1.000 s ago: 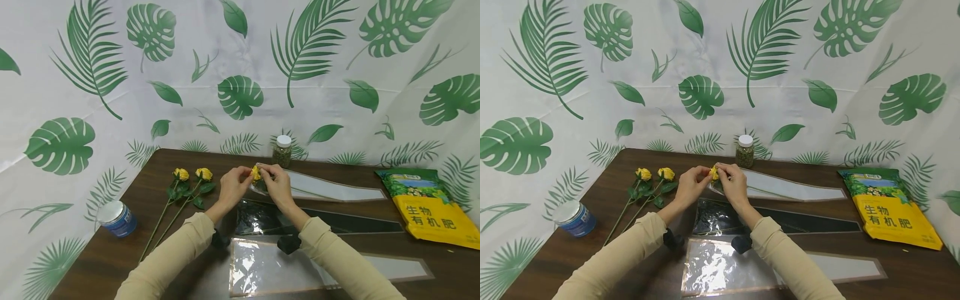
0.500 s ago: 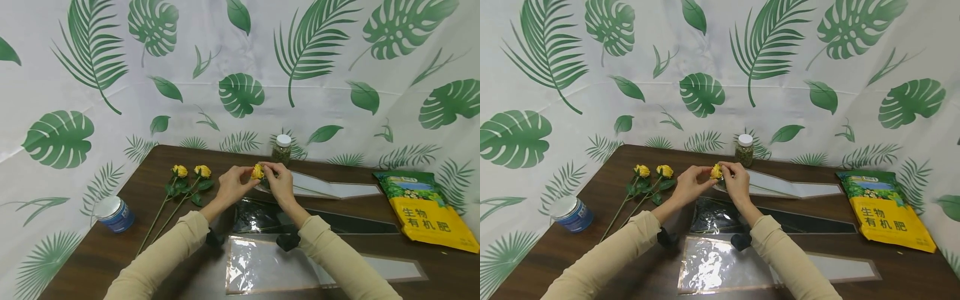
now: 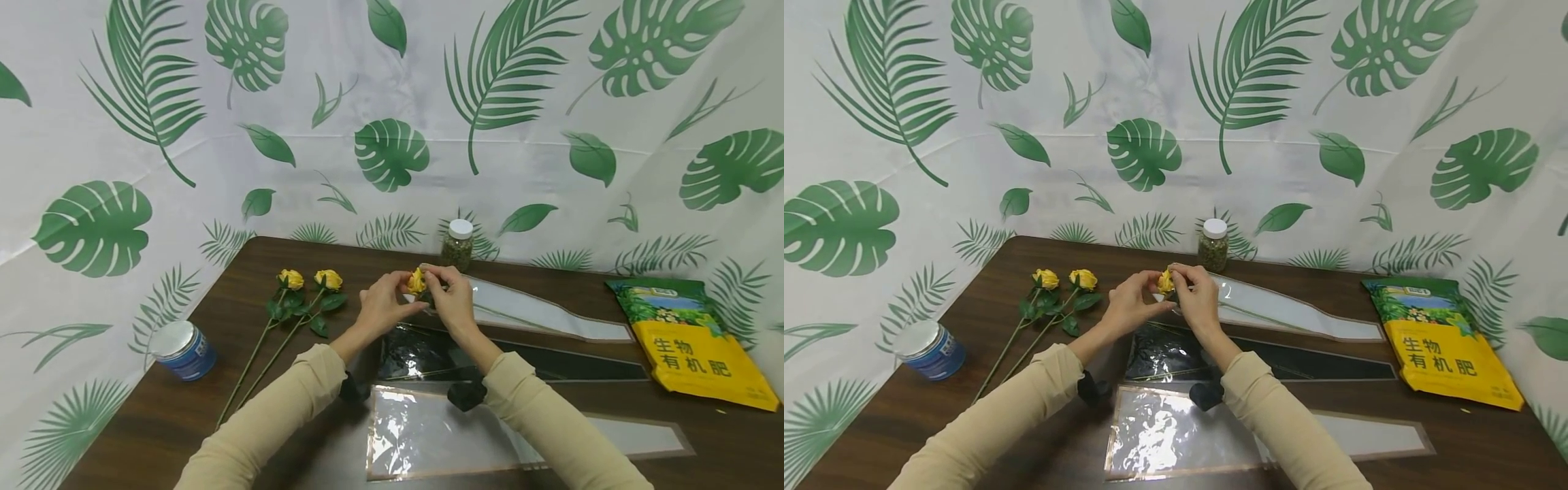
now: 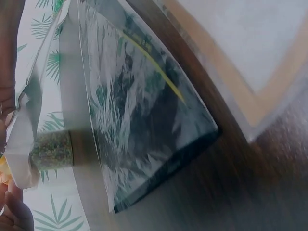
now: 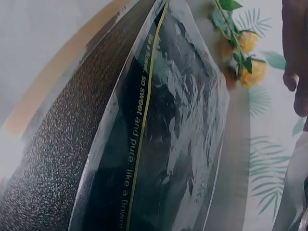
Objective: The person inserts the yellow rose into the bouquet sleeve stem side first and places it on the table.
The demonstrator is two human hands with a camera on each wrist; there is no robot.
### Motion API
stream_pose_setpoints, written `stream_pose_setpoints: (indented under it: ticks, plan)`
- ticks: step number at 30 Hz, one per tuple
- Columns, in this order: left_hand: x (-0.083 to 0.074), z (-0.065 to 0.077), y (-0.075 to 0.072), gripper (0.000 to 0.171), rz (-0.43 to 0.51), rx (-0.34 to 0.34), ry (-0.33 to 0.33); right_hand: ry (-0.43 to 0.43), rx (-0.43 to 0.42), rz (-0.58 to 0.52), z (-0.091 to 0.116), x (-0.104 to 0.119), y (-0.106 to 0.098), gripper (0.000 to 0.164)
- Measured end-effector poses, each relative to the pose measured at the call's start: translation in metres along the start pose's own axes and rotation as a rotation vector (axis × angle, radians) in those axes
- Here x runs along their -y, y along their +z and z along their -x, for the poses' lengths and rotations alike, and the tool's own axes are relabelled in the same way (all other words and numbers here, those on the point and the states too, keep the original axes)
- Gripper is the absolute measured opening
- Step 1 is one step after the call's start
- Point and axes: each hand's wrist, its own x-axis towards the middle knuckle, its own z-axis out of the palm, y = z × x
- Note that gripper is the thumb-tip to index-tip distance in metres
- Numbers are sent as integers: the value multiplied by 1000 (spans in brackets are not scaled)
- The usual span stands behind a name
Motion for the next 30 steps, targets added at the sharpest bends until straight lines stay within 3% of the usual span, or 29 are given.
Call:
stream_pose_setpoints:
  ticks: [15,22,26,30]
  plan:
    - [-8,-3,9,44,40,18,22,-34,4,154,-6,-3,-2,14]
    - [-9,-3,12,36,50,-23,7,-119,5,184,-9,-5,-1,14]
    - [-4,-3,11,35,78,-72,-18,-218,74,264,-11,-13,-18,21]
    - [3,-2,7,34,119,-109,-37,-279,213,476,-8,-34,-57,35]
